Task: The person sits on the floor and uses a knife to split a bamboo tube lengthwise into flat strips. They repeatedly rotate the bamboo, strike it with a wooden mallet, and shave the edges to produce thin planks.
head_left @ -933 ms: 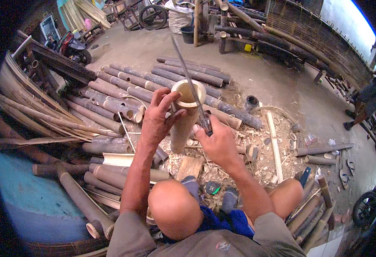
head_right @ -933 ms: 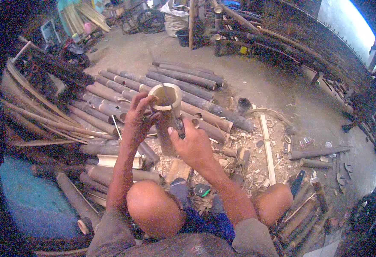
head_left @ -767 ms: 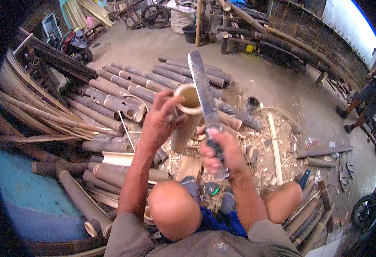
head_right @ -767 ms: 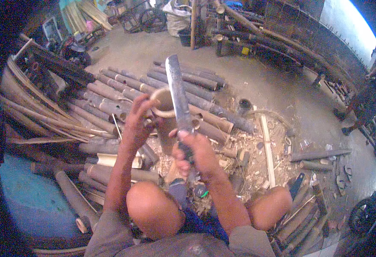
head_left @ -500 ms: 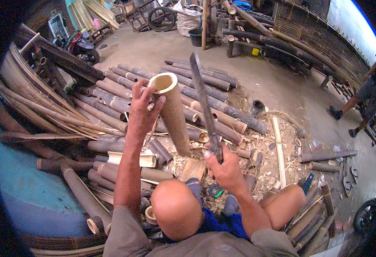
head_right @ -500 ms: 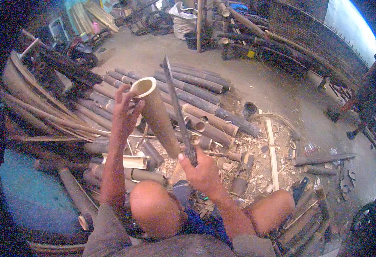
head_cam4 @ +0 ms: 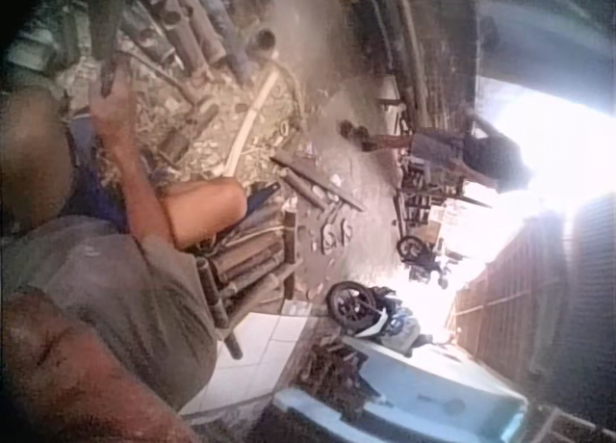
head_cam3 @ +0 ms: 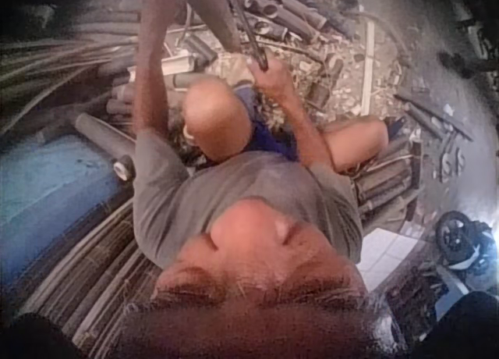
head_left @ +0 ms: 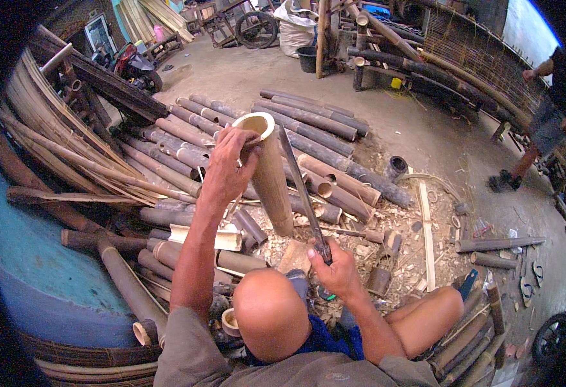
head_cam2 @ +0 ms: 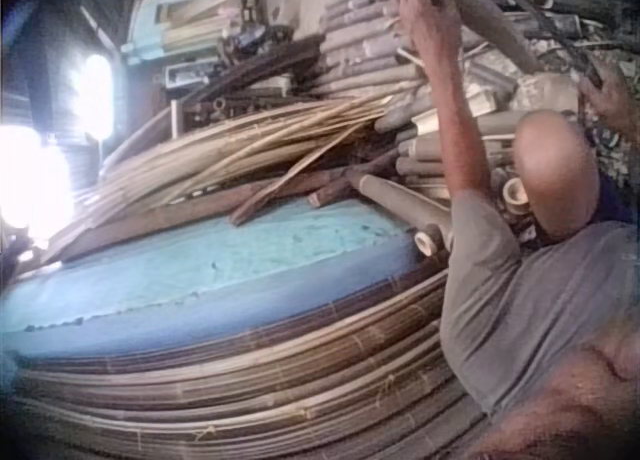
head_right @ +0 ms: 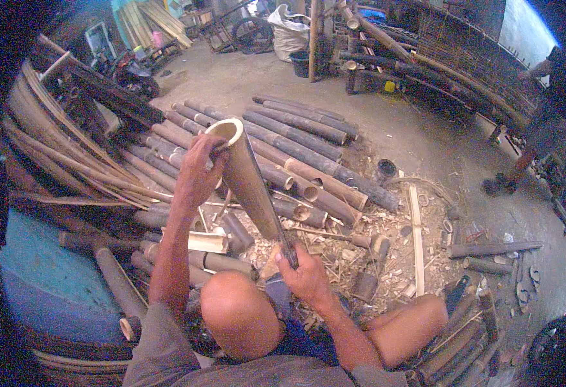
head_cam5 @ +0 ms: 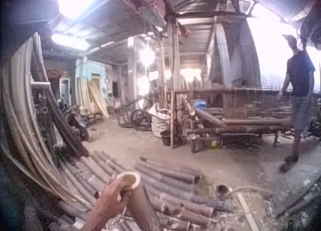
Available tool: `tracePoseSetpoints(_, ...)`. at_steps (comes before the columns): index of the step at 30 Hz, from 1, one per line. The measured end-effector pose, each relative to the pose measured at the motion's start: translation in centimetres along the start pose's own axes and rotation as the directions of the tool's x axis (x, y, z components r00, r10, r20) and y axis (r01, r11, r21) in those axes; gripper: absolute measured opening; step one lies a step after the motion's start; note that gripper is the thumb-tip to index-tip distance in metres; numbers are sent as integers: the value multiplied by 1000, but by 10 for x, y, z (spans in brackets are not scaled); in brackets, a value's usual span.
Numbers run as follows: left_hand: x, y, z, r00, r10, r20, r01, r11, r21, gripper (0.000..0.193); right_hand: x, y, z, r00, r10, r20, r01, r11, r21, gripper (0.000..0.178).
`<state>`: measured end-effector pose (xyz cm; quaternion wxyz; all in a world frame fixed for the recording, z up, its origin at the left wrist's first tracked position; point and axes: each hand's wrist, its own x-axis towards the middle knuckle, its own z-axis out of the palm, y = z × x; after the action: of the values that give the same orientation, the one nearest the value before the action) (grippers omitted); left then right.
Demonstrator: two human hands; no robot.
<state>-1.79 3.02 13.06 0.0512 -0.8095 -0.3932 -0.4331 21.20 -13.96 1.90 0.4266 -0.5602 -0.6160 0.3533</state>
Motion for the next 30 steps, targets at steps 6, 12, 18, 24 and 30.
tracePoseSetpoints(6, -7, 17, 8, 997, -34, -69, 33, 999, -8, 27, 7, -3, -4, 999, -31, -12, 31, 1000, -5, 31)
tracePoseSetpoints(12, -11, 22, 10, 996, -14, -83, 15, 1000, 3, 26, 9, -9, -9, 999, -44, 23, 44, 999, -29, 32)
tracePoseSetpoints(18, -10, 28, 13, 994, -33, -108, 30, 999, -27, 28, 11, 0, -9, 989, -145, -27, 138, 974, -182, 32)
tracePoseSetpoints(24, -12, 29, 12, 994, -73, -84, 70, 997, -34, 28, 12, 2, -13, 989, -145, -6, 139, 962, -236, 42)
tracePoseSetpoints(30, -12, 30, 10, 992, -75, -96, 76, 997, 1, 30, 12, -4, -17, 992, -124, -6, 122, 980, -160, 29)
